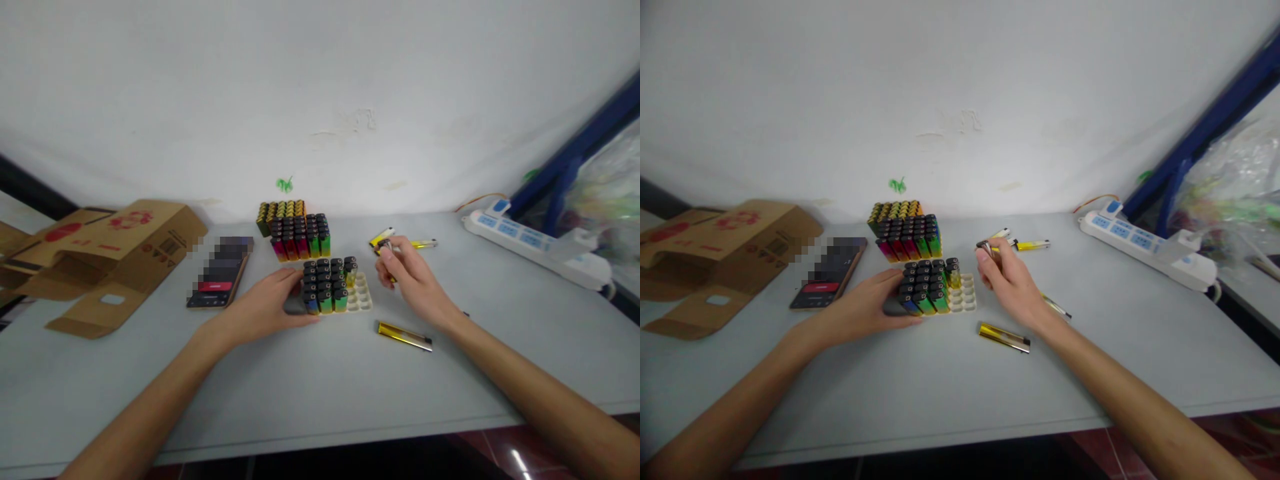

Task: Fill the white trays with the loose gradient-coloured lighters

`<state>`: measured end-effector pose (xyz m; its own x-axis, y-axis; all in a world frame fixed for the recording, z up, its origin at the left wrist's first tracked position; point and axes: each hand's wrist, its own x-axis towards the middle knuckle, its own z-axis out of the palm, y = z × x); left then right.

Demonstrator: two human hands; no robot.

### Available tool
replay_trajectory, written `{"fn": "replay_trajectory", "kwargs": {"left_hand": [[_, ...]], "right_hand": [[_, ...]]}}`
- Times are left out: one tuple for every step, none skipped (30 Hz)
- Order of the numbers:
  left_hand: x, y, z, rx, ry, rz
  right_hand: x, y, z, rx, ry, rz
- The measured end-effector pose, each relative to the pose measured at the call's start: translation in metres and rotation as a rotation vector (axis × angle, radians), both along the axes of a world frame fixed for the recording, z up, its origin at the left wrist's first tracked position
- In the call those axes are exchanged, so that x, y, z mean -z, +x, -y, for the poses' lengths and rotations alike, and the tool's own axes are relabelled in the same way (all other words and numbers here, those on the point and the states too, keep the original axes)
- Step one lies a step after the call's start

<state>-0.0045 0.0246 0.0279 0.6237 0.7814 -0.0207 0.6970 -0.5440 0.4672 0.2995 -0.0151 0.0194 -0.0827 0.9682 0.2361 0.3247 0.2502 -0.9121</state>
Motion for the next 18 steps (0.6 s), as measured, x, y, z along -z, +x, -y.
{"fn": "replay_trajectory", "kwargs": {"left_hand": [[0.0,0.0,0.0,-0.001,0.001,-0.004],[0.0,0.0,0.0,-0.002,0.0,-0.006],[0.0,0.0,0.0,0.0,-0.003,-0.006],[0.0,0.001,0.0,0.003,-0.007,-0.008],[0.0,0.001,0.0,0.003,-0.01,-0.01],[0.0,0.001,0.0,0.001,-0.011,-0.014],[0.0,0.001,0.0,-0.001,-0.01,-0.018],[0.0,0.001,0.0,-0.001,-0.011,-0.02],[0.0,0.001,0.0,0.0,-0.012,-0.022],[0.0,0.001,0.0,0.003,-0.014,-0.021],[0.0,0.001,0.0,0.006,-0.016,-0.019],[0.0,0.002,0.0,0.009,-0.017,-0.017],[-0.001,0.002,0.0,0.01,-0.017,-0.016],[-0.001,0.002,0.0,0.008,-0.015,-0.017],[-0.001,0.002,0.0,0.005,-0.014,-0.019],[-0.001,0.002,0.0,0.002,-0.012,-0.023],[-0.001,0.002,0.001,0.001,-0.012,-0.025],[-0.001,0.002,0.001,0.002,-0.012,-0.027]], "right_hand": [[0.0,-0.001,0.0,-0.025,0.008,-0.022],[0.0,-0.001,0.0,-0.038,0.02,-0.035],[0.0,-0.001,0.001,-0.045,0.044,-0.032],[0.0,-0.001,0.001,-0.046,0.075,-0.019],[0.0,-0.001,0.001,-0.039,0.108,-0.009],[0.0,-0.001,0.001,-0.03,0.138,-0.011],[0.0,-0.001,0.001,-0.029,0.154,-0.018],[0.001,0.0,0.001,-0.038,0.154,-0.031],[0.001,0.0,0.001,-0.052,0.146,-0.051],[0.002,0.0,0.001,-0.065,0.137,-0.065],[0.003,0.0,0.001,-0.068,0.136,-0.066],[0.004,0.0,0.001,-0.065,0.143,-0.053],[0.006,0.0,0.001,-0.057,0.156,-0.031],[0.007,0.0,0.0,-0.052,0.17,-0.008],[0.009,0.0,0.0,-0.055,0.177,0.018],[0.01,0.0,0.0,-0.066,0.181,0.046],[0.011,0.0,0.0,-0.079,0.188,0.075],[0.011,0.0,0.001,-0.091,0.199,0.108]]}}
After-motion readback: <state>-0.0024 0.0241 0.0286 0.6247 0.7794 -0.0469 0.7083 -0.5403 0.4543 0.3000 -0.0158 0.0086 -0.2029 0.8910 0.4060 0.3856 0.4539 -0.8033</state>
